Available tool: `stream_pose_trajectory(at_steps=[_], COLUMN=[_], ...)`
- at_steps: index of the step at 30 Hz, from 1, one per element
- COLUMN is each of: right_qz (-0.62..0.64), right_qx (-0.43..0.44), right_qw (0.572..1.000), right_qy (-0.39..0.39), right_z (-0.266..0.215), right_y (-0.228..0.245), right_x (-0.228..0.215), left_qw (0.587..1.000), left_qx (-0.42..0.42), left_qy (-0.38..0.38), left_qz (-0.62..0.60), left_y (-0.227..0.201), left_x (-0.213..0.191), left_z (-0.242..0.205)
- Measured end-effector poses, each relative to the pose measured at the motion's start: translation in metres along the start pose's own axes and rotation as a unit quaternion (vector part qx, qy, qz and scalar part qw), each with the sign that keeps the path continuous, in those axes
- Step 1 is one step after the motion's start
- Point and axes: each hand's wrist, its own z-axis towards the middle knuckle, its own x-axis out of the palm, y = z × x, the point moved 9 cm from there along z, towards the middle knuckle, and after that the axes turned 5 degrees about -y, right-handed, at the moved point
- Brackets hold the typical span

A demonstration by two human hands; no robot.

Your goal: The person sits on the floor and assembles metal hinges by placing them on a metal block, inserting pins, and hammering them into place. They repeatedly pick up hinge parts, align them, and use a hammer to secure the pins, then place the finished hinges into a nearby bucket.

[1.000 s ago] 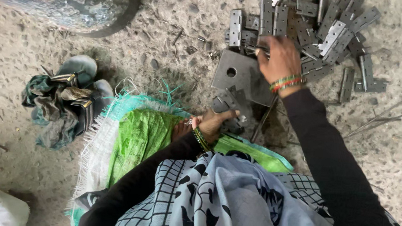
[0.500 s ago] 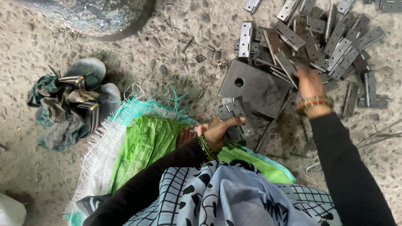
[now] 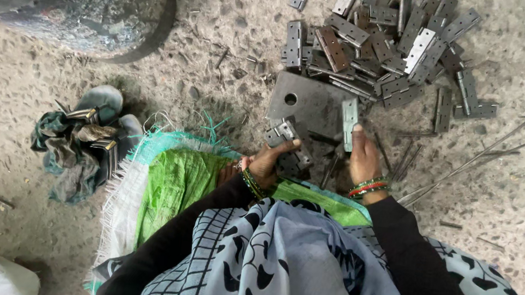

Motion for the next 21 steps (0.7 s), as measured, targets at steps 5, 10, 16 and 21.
stream_pose_trajectory(at_steps=[5,10,16,21], right_qz=[-0.007,-0.017,-0.023,-0.069], right_qx=[-0.05,0.144,0.012,0.069], right_qw=[0.999,0.983,0.995,0.975], right_qy=[-0.001,0.112,0.098,0.199], right_z=[-0.01,-0.02,-0.012,-0.025], right_y=[0.019,-0.004,0.004,-0.003], right_x=[-0.003,0.023,0.026,0.051], left_qw=[1.0,1.0,1.0,1.0], left_qx=[0.001,-0.003,0.002,0.011], left_qy=[0.006,-0.026,0.016,-0.004], left_qz=[-0.008,0.004,-0.007,-0.006], left_y=[0.004,-0.001,0.0,-0.002], left_x=[0.0,-0.001,0.006,0.005], left_z=[-0.001,-0.003,-0.006,-0.009])
